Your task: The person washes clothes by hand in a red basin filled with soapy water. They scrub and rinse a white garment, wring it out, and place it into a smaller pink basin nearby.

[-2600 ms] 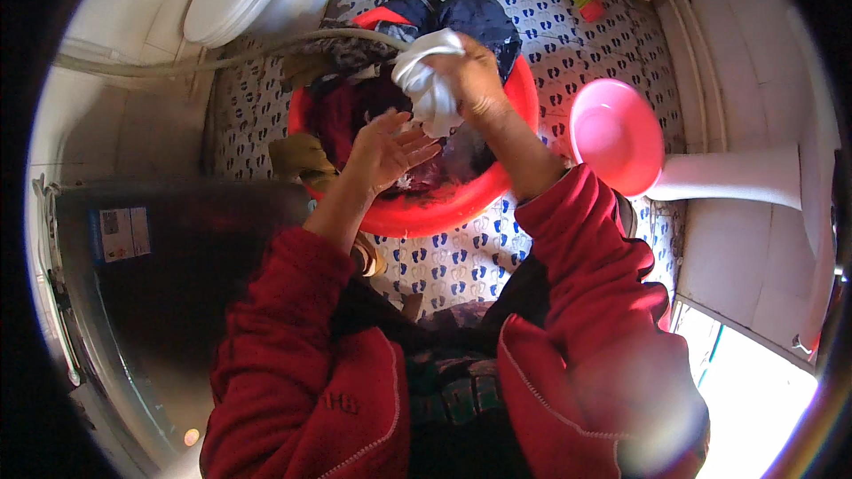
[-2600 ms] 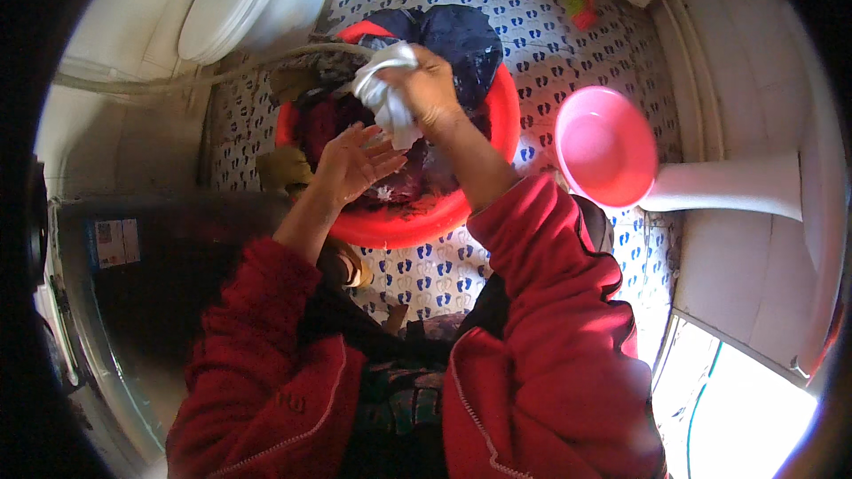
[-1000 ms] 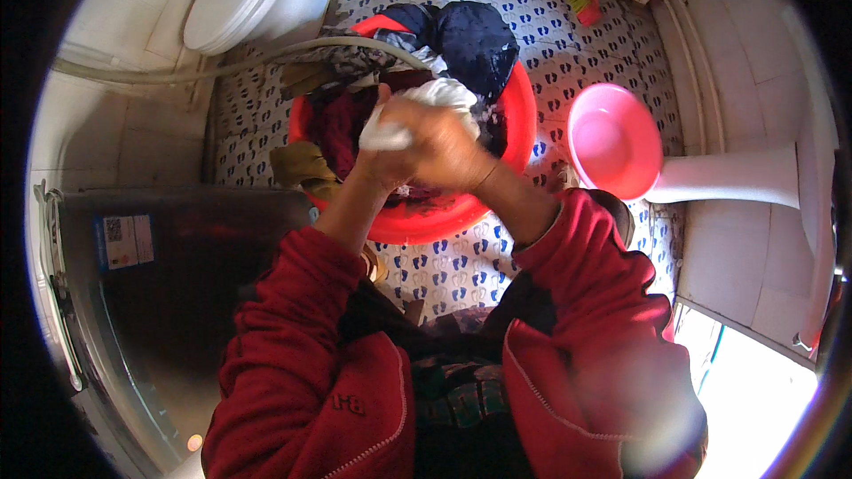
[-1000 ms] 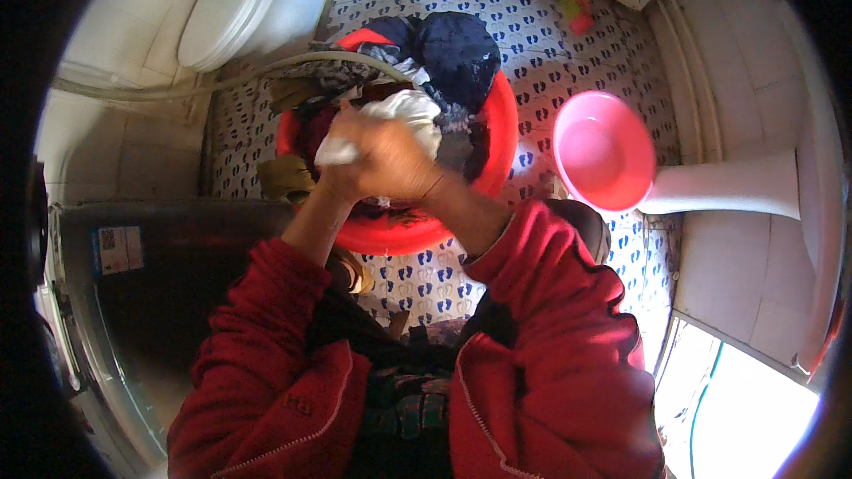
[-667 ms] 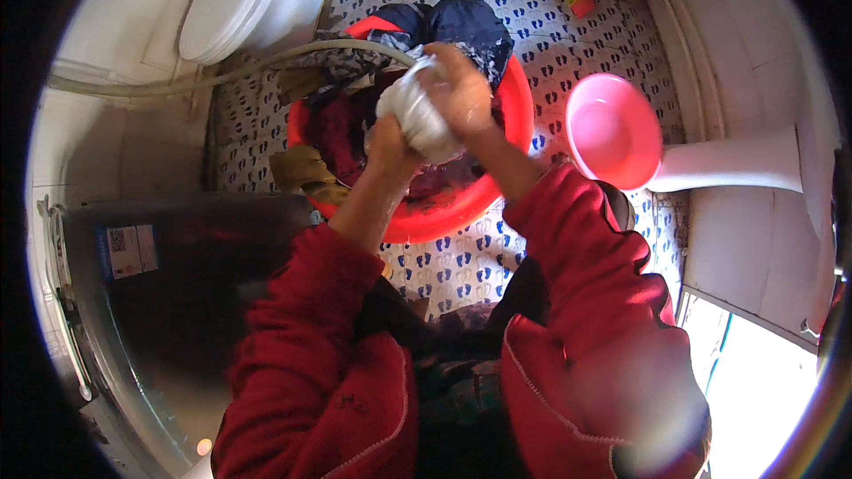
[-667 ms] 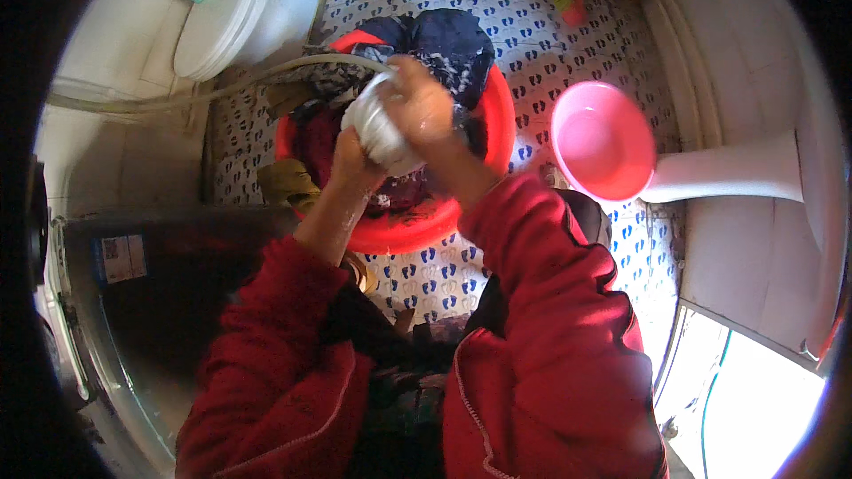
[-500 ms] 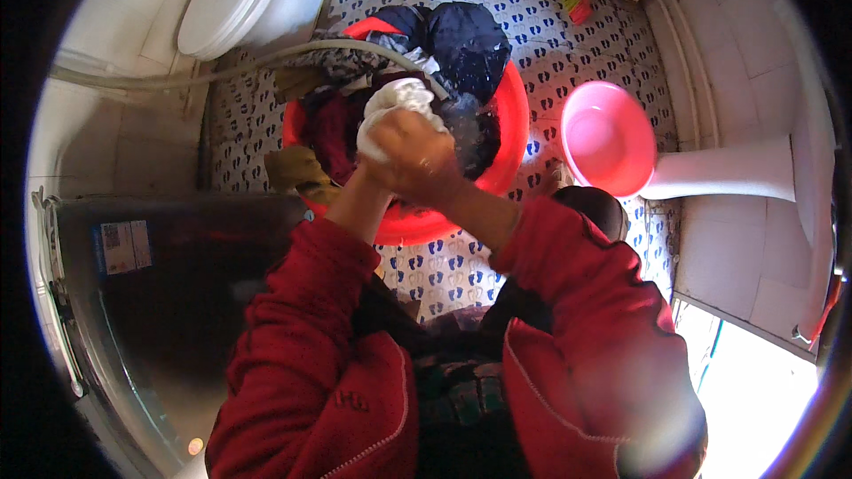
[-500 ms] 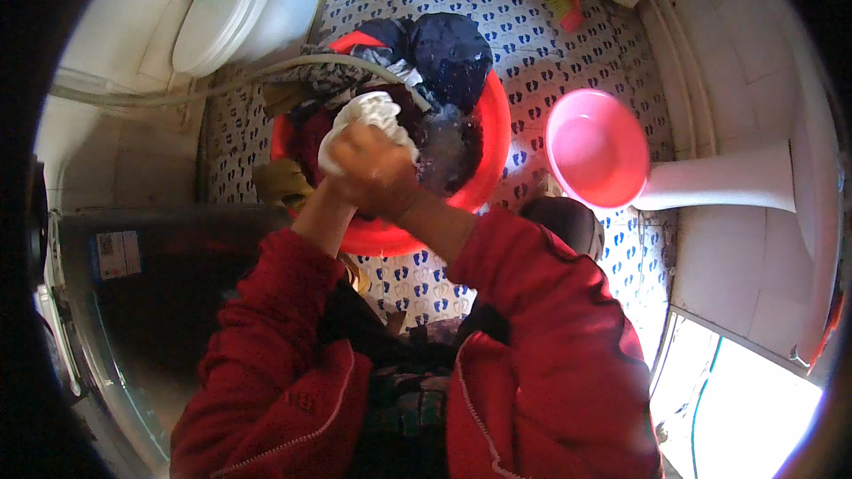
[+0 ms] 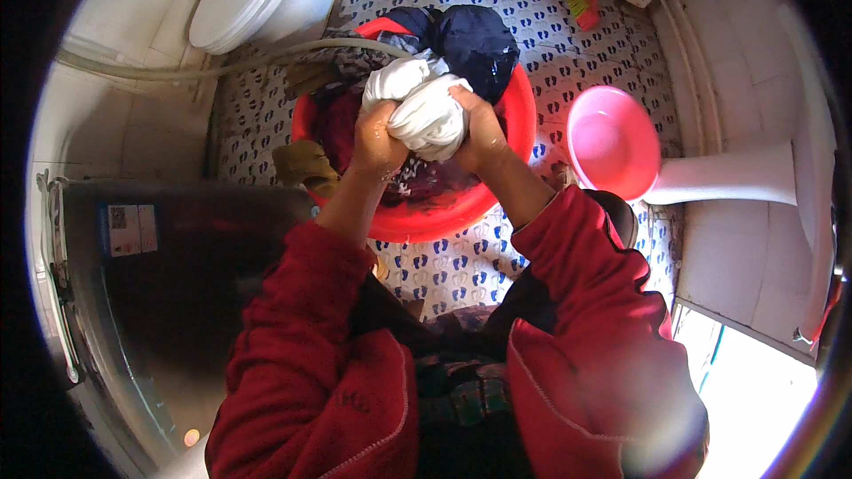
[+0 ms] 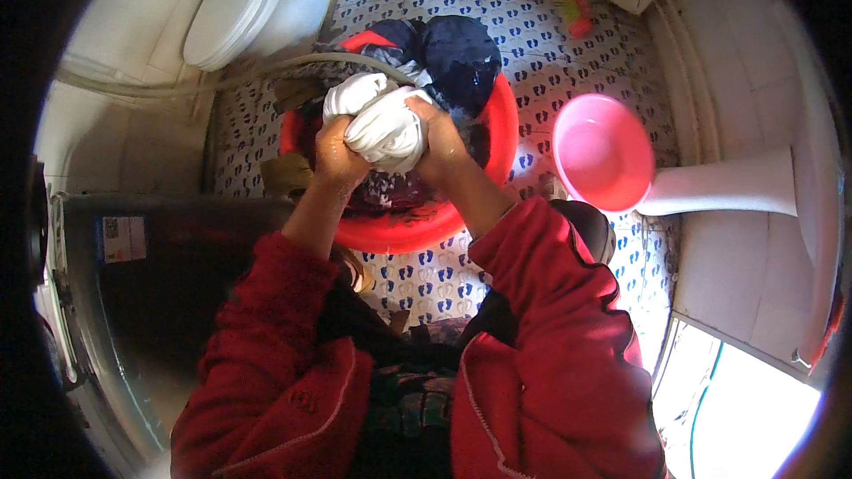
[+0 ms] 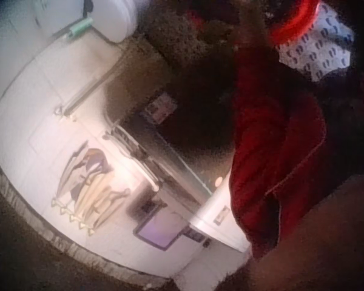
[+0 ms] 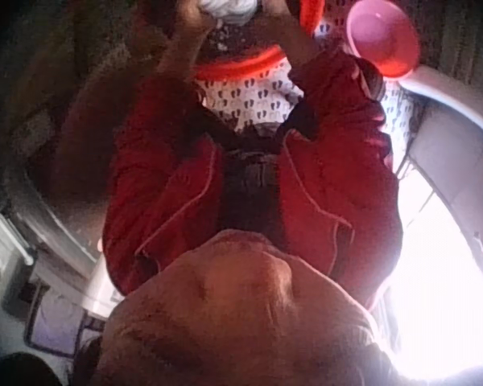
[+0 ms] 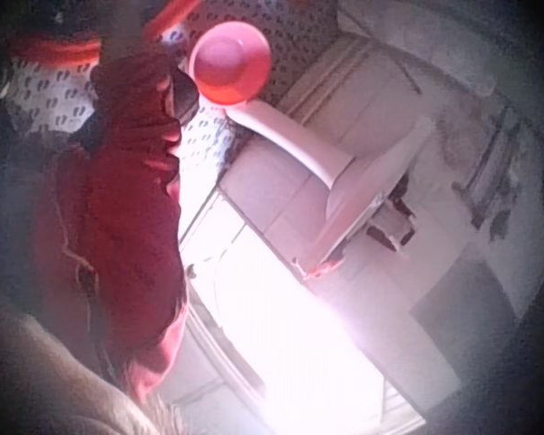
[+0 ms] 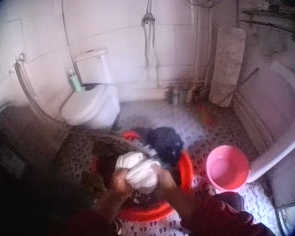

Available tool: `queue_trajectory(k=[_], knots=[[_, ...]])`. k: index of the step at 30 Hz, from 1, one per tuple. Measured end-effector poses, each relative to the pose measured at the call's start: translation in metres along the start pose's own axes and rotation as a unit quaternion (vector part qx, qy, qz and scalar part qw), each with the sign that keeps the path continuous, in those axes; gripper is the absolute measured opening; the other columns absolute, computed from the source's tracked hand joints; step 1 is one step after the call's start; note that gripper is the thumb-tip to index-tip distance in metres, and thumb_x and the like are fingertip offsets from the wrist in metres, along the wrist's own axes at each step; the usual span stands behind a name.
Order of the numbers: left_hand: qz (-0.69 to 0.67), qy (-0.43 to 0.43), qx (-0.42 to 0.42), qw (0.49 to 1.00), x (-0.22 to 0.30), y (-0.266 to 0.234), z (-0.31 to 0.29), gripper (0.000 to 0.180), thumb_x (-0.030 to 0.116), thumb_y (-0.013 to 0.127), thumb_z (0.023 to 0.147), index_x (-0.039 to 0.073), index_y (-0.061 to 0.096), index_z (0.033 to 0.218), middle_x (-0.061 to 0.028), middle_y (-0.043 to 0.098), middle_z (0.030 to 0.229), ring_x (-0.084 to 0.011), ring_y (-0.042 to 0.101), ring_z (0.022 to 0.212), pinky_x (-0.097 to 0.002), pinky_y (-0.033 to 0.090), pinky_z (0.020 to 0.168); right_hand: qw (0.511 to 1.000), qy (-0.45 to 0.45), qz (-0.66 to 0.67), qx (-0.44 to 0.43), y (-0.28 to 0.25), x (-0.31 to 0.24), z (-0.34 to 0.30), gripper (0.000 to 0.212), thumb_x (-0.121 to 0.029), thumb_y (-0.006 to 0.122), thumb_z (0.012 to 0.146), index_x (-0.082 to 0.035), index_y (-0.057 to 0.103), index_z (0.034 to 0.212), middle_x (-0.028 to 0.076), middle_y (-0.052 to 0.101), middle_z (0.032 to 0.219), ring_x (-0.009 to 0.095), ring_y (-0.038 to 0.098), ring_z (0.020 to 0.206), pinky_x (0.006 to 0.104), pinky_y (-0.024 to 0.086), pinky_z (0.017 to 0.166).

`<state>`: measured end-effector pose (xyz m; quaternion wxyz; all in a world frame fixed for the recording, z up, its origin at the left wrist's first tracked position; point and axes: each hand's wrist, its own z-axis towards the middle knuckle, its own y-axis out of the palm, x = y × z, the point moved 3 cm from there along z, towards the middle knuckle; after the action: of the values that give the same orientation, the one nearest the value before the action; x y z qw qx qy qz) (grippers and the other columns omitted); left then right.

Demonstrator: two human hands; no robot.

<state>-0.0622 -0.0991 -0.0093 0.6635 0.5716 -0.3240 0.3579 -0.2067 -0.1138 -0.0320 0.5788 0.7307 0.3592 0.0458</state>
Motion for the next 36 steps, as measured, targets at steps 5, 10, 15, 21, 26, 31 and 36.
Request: queue_trajectory(k=[5,10,15,21,26,31,36], knots=[[-0.246,-0.206,-0.058,0.945,0.011,0.013,-0.009,0.062,0.033,0.046,0.101,0.001,0.039,0.153,-0.0177,0.050,0.152,-0.0328,0.050,0.139,-0.0509,0.039,0.116,0.937,-0.251,-0.233,0.068,0.021,-0.067,-0.001,0.024,-0.002,0.078,0.078,0.000,0.065,0.098,0.015,0.071,0.100,0.026,0.071,0.090,0.0380,0.059,0.083],[-0.324,-0.271,-0.035,0.906,0.002,0.016,-0.015,0.079,0.070,0.032,0.102,0.010,0.042,0.153,-0.0144,0.050,0.152,-0.0330,0.050,0.138,-0.0532,0.040,0.117,0.715,-0.437,-0.537,-0.099,0.054,-0.045,-0.029,0.034,-0.010,0.086,0.069,-0.007,0.068,0.098,0.009,0.070,0.095,0.023,0.070,0.091,0.0345,0.057,0.082],[-0.324,-0.204,-0.131,0.915,-0.043,-0.038,-0.010,0.054,0.052,0.047,0.104,0.008,0.060,0.133,-0.0131,0.067,0.127,-0.0304,0.066,0.117,-0.0466,0.056,0.099,0.548,-0.463,-0.662,-0.219,0.085,-0.008,-0.051,0.038,-0.013,0.087,0.065,-0.008,0.072,0.100,0.011,0.069,0.103,0.034,0.068,0.094,0.0385,0.057,0.085],[-0.166,-0.112,0.104,0.974,-0.011,-0.021,-0.001,0.024,0.017,0.055,0.097,0.004,0.065,0.115,-0.0150,0.070,0.112,-0.0286,0.071,0.099,-0.0430,0.060,0.088,0.889,-0.214,-0.401,0.058,0.047,-0.016,-0.015,0.017,-0.014,0.075,0.088,-0.004,0.074,0.102,0.008,0.072,0.098,0.019,0.068,0.092,0.0328,0.055,0.084],[0.214,0.097,0.167,0.958,0.019,0.019,0.002,0.019,-0.003,0.070,0.076,0.003,0.066,0.093,-0.0047,0.068,0.092,-0.0166,0.066,0.082,-0.0328,0.056,0.077,0.536,-0.448,-0.716,0.005,0.001,-0.031,0.014,0.020,-0.014,0.069,0.087,-0.005,0.073,0.104,0.015,0.072,0.100,0.031,0.069,0.089,0.0377,0.055,0.084],[0.472,0.330,-0.083,0.813,0.023,0.068,-0.015,0.019,0.016,0.079,0.071,0.008,0.066,0.082,-0.0113,0.062,0.080,-0.0336,0.064,0.069,-0.0392,0.054,0.064,0.752,-0.159,-0.639,0.035,-0.060,0.016,0.040,0.020,-0.014,0.069,0.089,-0.004,0.073,0.106,0.012,0.072,0.102,0.026,0.069,0.090,0.0364,0.055,0.085],[0.567,0.326,-0.156,0.740,0.018,0.077,-0.028,0.017,0.014,0.077,0.067,0.011,0.062,0.074,-0.0069,0.061,0.076,-0.0290,0.064,0.065,-0.0373,0.053,0.060,0.592,-0.107,-0.795,-0.083,-0.101,0.038,0.045,0.023,-0.013,0.070,0.089,-0.004,0.071,0.110,0.011,0.072,0.106,0.024,0.068,0.093,0.0358,0.055,0.087]])
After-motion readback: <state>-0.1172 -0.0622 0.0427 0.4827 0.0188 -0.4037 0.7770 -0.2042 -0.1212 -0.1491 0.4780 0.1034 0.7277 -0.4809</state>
